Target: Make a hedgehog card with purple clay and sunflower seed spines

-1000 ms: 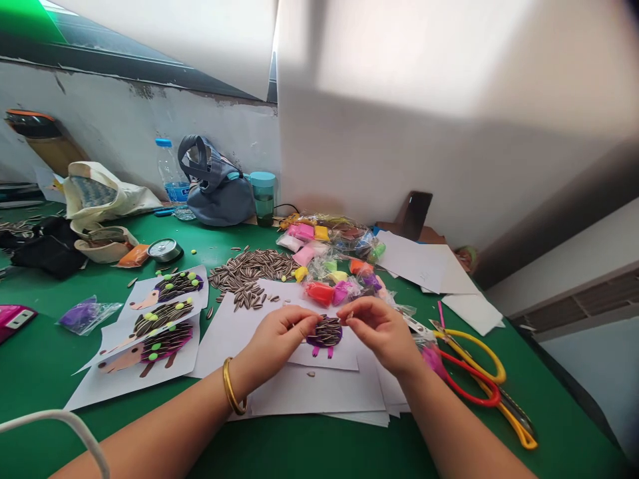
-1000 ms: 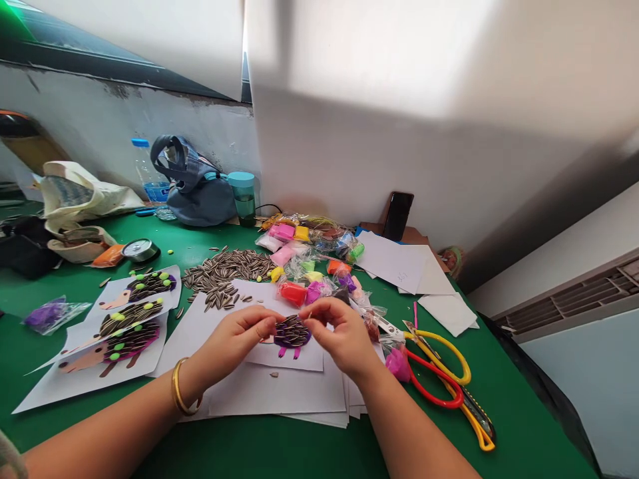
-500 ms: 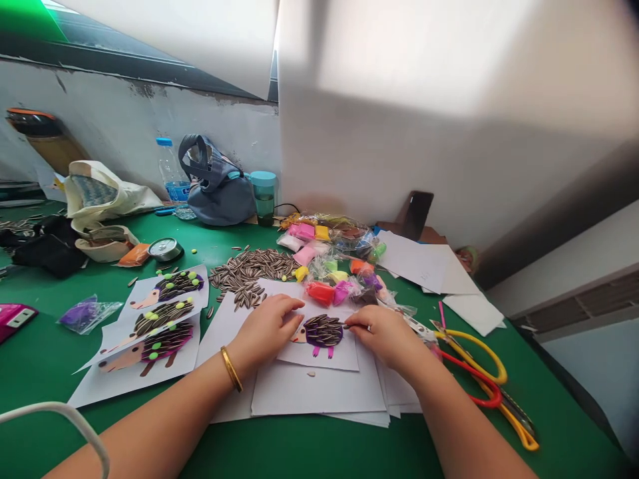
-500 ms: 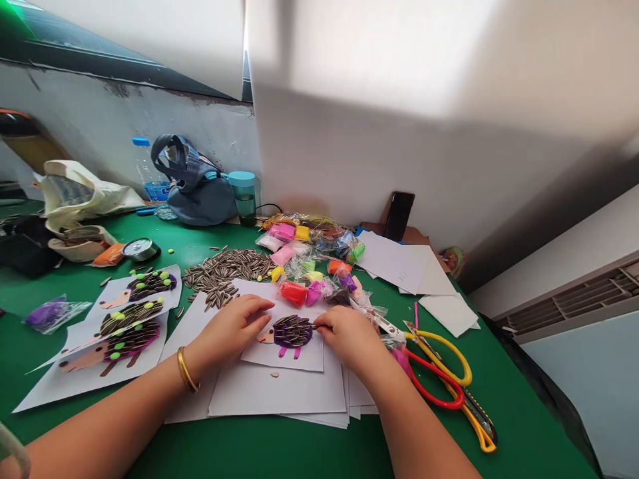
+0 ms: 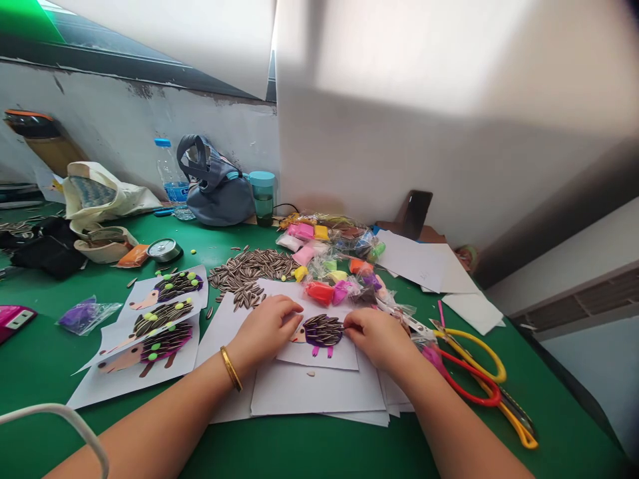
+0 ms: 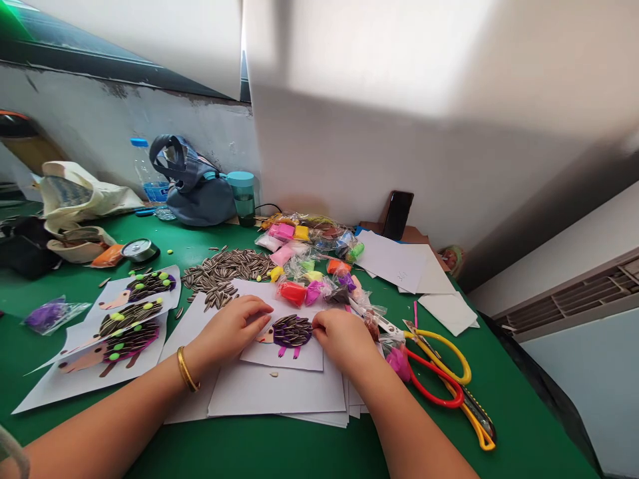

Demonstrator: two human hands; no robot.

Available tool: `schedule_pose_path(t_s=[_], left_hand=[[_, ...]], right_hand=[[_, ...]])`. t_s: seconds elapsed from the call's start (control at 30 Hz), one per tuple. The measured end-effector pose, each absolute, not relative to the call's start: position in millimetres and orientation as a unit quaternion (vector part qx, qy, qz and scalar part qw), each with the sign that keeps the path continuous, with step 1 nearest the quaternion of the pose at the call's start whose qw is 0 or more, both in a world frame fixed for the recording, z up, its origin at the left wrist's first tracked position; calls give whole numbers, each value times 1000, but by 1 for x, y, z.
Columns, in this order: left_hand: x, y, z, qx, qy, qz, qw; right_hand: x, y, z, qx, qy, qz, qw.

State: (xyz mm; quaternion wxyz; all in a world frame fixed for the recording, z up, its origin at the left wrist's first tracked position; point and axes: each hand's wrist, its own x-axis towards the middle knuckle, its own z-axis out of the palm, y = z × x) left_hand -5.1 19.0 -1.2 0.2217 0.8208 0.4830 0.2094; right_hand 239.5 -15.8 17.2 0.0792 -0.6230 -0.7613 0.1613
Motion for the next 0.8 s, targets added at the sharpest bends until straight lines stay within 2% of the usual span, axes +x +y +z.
schedule_pose_path(t_s=[0.8], left_hand=[[-5, 21, -3, 822, 482, 211, 217]], right_hand=[[230, -17, 11, -597, -790, 116, 75]])
